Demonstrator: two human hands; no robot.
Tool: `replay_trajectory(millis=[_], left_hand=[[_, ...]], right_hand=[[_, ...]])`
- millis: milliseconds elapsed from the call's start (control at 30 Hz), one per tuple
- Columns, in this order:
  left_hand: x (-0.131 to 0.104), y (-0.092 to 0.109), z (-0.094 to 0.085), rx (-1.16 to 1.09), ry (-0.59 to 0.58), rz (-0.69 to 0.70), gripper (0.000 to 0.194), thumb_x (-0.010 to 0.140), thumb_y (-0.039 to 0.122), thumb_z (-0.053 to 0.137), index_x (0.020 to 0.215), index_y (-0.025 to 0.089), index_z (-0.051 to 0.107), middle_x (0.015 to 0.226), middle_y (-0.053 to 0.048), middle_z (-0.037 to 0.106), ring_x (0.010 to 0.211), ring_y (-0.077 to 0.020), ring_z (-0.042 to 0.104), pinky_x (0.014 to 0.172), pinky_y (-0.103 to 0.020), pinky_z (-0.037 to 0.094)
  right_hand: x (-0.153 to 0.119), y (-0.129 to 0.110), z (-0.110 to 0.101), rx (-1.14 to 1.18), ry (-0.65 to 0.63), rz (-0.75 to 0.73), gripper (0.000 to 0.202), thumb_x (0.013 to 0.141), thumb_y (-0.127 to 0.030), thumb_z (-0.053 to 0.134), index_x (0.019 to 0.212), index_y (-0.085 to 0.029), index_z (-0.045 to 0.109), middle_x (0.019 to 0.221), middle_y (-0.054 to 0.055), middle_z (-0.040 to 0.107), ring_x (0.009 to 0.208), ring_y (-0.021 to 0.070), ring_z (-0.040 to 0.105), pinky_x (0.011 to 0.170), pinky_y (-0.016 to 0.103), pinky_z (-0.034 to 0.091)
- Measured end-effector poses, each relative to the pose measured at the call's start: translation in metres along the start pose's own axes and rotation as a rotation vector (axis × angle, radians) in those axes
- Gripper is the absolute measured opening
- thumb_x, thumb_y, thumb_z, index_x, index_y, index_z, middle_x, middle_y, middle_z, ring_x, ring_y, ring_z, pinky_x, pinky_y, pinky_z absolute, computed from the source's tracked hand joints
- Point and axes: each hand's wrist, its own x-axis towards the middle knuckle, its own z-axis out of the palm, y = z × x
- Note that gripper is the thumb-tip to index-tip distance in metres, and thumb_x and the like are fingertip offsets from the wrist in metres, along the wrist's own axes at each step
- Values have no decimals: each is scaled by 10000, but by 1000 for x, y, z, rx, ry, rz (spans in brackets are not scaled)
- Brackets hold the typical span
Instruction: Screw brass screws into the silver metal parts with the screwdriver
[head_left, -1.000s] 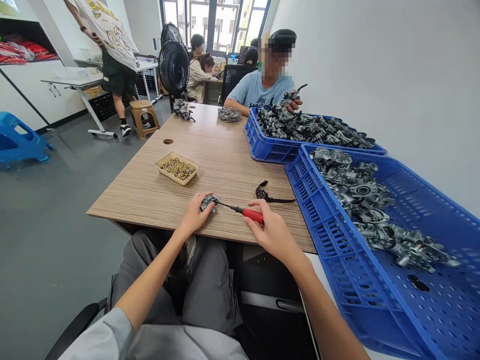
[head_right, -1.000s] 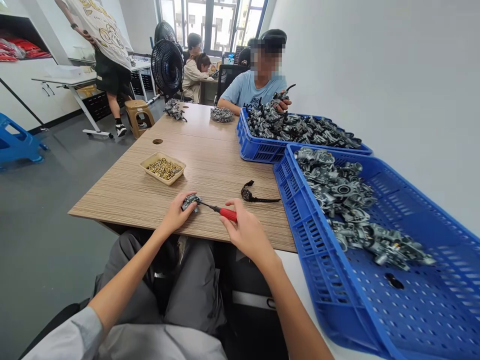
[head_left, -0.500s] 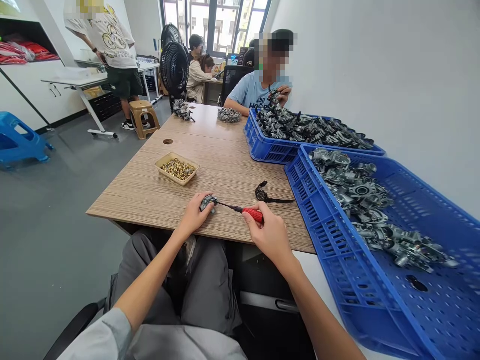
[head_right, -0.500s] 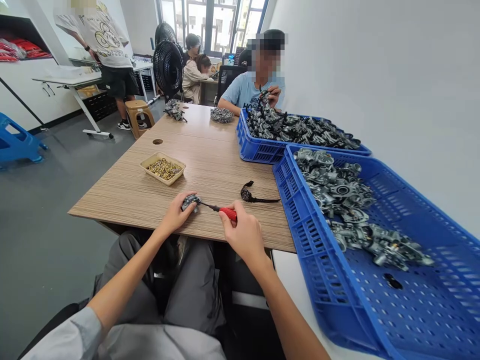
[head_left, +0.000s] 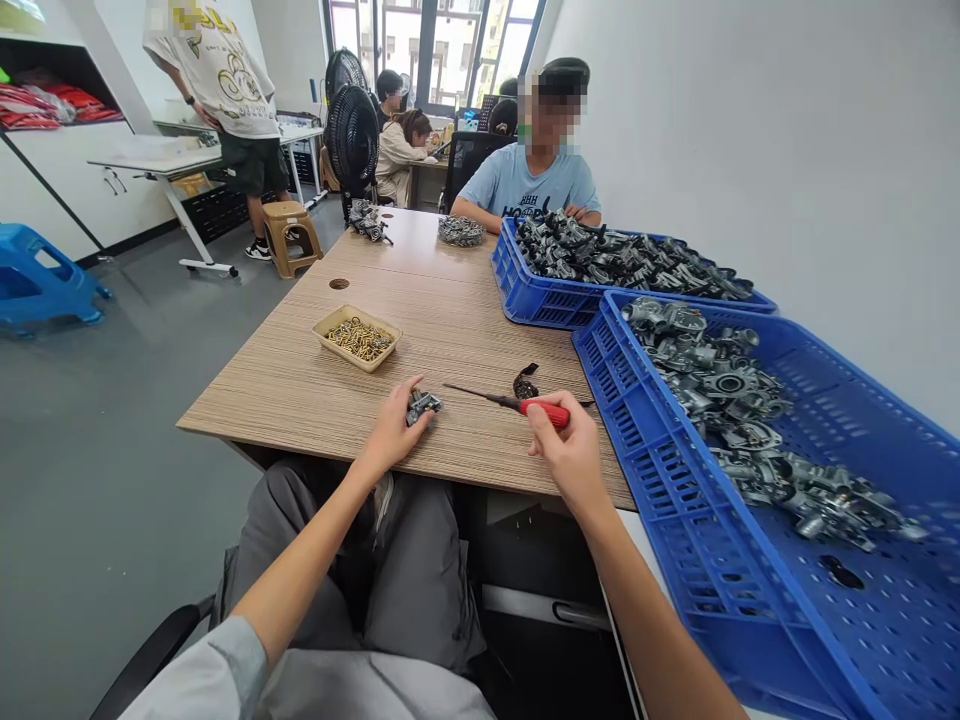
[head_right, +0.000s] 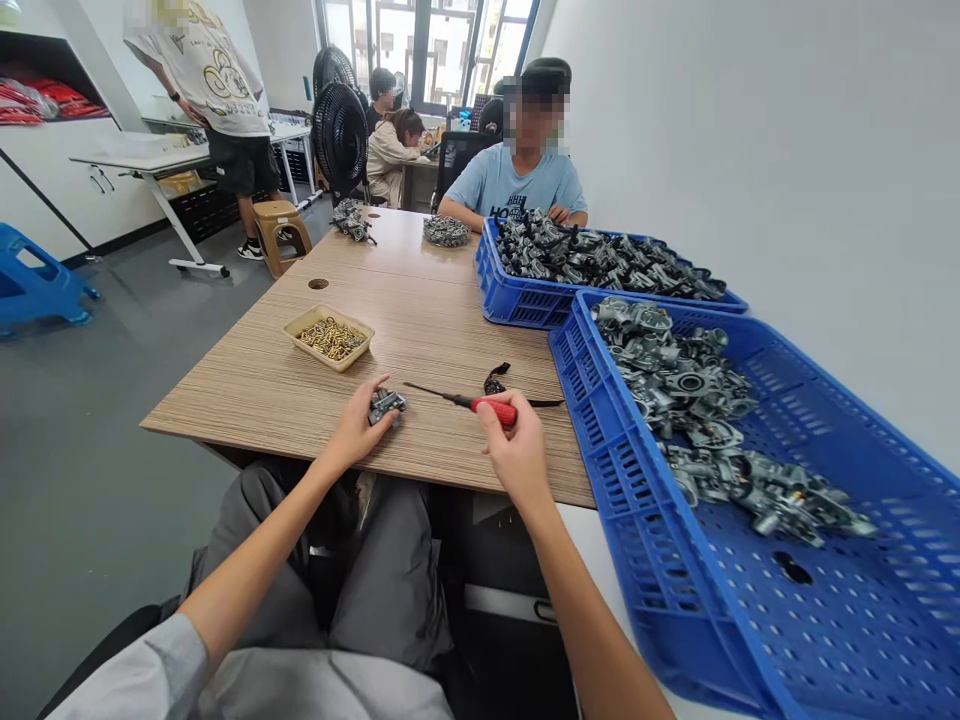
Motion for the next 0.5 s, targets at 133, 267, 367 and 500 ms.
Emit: replay_trajectory(millis=[133, 267, 367, 500], left_hand=[[-1, -1, 2, 5, 7, 5, 694, 914, 316, 696, 1530, 220, 392, 1298, -122, 616, 1220, -263, 595, 1088, -427, 452], [0, 2, 2, 105, 44, -97, 739, 868, 440, 753, 1497, 214, 437, 1302, -121, 632, 1210, -287, 606, 1074, -441, 454], [1, 7, 2, 231, 114, -251, 463, 969, 502, 615, 1332, 216, 596, 1262, -116, 662, 1193, -304, 610, 1044, -463, 443], [2, 9, 1, 320, 101, -322, 337, 1014, 526, 536, 1039, 231, 698, 1184, -89, 702, 1143, -307, 607, 988, -467, 427]], right_hand=[[7, 15, -2, 327, 20, 96, 335, 901, -529, 727, 895, -256, 533, 498, -137, 309, 401, 76, 261, 452, 237, 439], [12, 40, 3, 492, -17, 215, 376, 850, -515, 803, 840, -250, 536, 473, -142, 284, 396, 62, 225, 450, 215, 414], [15, 61, 5, 544, -33, 265, 415, 830, -535, 814, 786, -247, 518, 468, -142, 267, 393, 54, 202, 448, 212, 402], [19, 80, 3, 610, -52, 320, 471, 796, -545, 838, 739, -249, 477, 457, -140, 263, 391, 54, 196, 444, 212, 395]])
